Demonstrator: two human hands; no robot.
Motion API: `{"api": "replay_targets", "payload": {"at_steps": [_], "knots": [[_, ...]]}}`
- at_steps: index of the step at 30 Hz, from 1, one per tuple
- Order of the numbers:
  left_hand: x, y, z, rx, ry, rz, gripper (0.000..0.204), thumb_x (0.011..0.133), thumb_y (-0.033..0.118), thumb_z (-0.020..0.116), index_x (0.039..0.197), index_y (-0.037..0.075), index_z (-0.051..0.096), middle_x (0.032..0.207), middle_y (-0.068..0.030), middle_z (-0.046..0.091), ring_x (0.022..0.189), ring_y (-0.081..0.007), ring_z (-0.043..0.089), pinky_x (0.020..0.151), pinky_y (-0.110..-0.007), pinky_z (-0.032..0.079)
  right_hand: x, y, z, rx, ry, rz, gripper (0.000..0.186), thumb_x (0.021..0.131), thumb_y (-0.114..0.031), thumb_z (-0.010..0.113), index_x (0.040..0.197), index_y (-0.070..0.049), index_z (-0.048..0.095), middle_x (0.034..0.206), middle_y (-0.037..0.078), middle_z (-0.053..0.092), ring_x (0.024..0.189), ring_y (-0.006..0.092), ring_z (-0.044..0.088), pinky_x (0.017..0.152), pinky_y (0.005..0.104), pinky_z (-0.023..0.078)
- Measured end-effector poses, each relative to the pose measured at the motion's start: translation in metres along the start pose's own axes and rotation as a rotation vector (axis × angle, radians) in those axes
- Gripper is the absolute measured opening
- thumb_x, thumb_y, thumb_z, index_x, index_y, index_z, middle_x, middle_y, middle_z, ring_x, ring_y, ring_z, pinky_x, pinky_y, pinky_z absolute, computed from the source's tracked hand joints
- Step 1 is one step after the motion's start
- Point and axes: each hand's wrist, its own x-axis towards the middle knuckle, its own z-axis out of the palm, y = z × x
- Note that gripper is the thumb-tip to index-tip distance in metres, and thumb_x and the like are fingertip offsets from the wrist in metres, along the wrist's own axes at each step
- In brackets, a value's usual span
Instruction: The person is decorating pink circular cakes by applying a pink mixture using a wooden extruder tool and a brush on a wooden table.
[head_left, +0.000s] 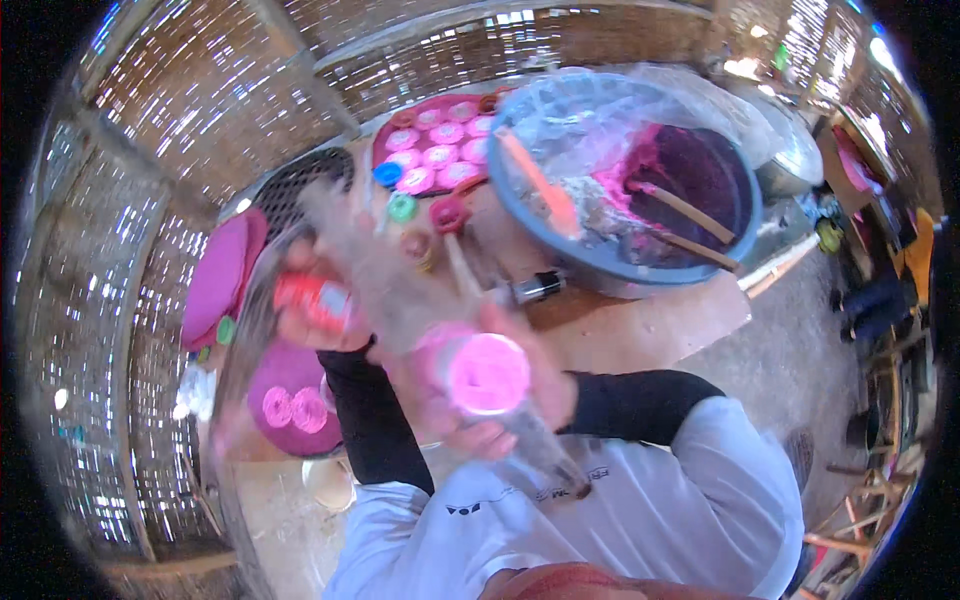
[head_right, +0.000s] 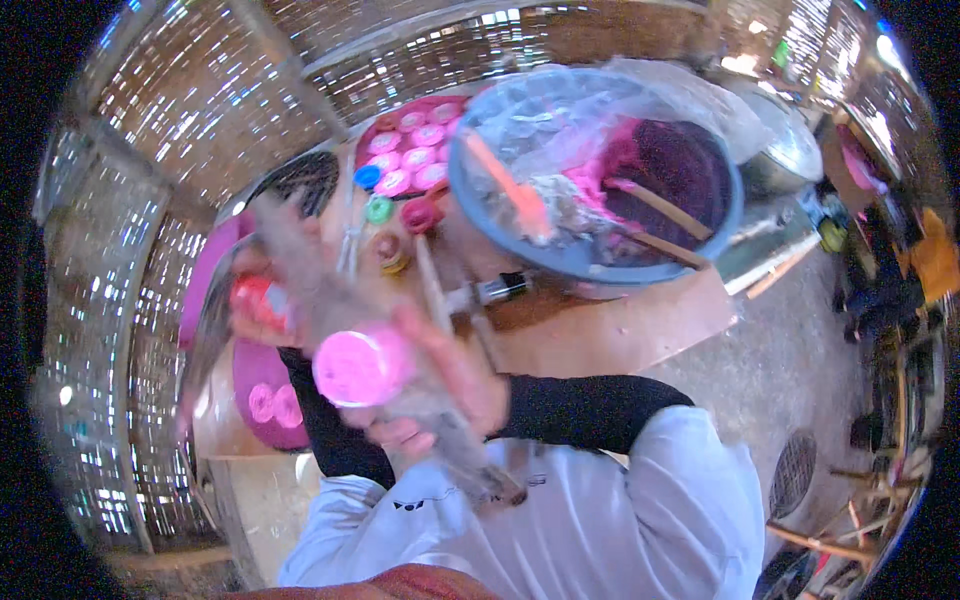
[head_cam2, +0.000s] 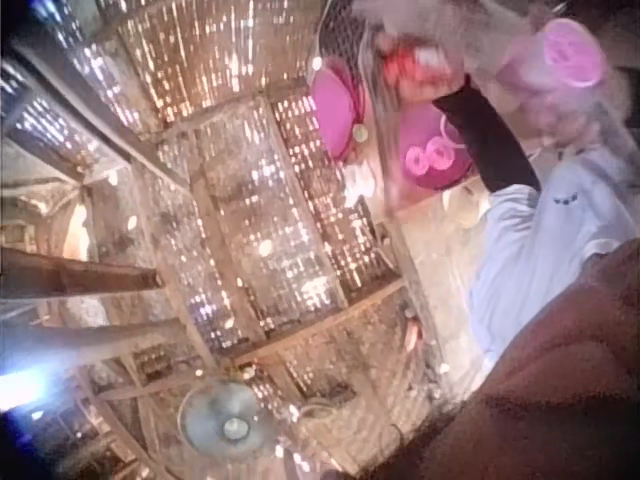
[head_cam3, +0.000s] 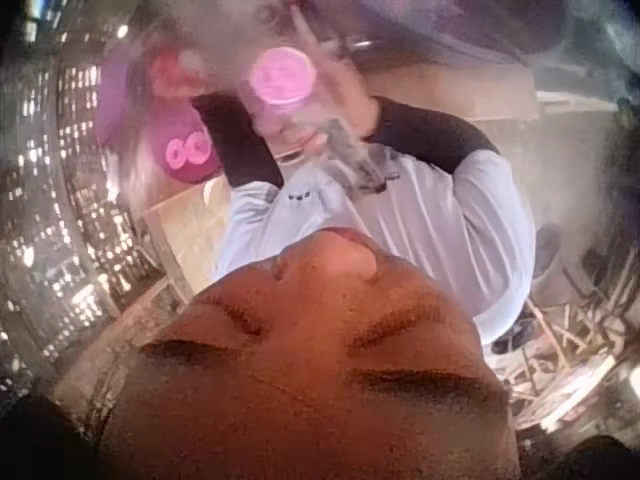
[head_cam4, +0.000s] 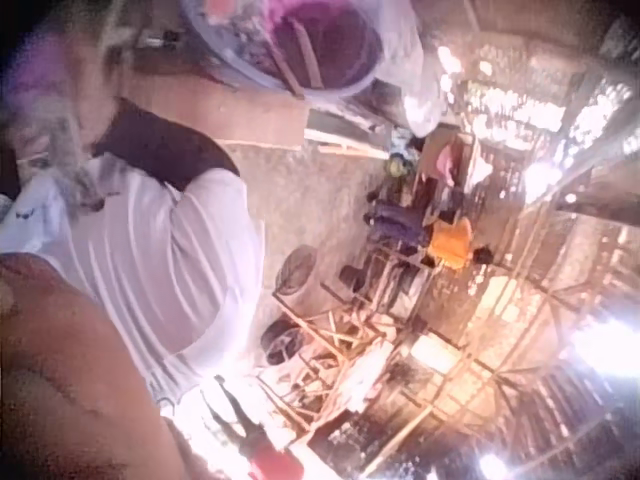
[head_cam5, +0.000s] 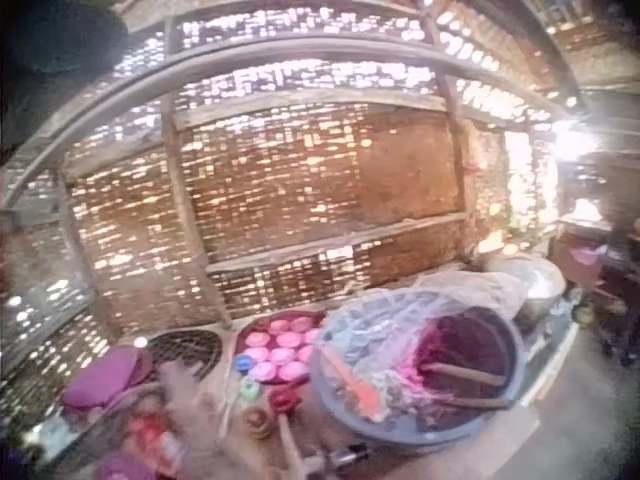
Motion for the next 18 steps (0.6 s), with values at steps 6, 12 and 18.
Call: {"api": "replay_targets", "payload": {"at_steps": [6,12,18], "knots": [[-0.093,0.08,-0.047,1.445,0.555,-0.027,0.03,0.065,0.019,0.069,0.09,0.007,0.059,0.094,-0.009,0.055,0.088,-0.0223,0.052,0.08,-0.033,0.04,0.004,-0.017,0.02,-0.936,0.366,-0.641,0.059,0.081,-0.054,0.037,0.122,-0.011,0.033,0.094,0.008,0.052,0.067,0.0167,0.052,0.047,0.029,0.046],[-0.095,0.097,0.002,2.035,0.131,0.084,0.036,0.057,0.023,0.073,0.084,0.006,0.058,0.082,-0.0094,0.059,0.077,-0.0238,0.057,0.07,-0.034,0.044,0.07,-0.005,0.011,-1.843,0.506,-0.861,0.068,0.081,-0.022,0.051,0.131,0.001,0.013,0.124,0.017,0.034,0.116,0.0255,0.035,0.094,0.0351,0.031],[-0.116,0.122,0.013,2.078,0.141,-0.198,0.042,0.049,0.035,0.074,0.079,0.008,0.06,0.077,-0.0093,0.059,0.072,-0.0269,0.057,0.067,-0.037,0.044,0.106,0.011,0.026,-2.459,0.199,-0.609,0.079,0.073,-0.02,0.06,0.129,0.008,0.012,0.13,0.025,0.025,0.122,0.0313,0.027,0.1,0.0357,0.02]]}}
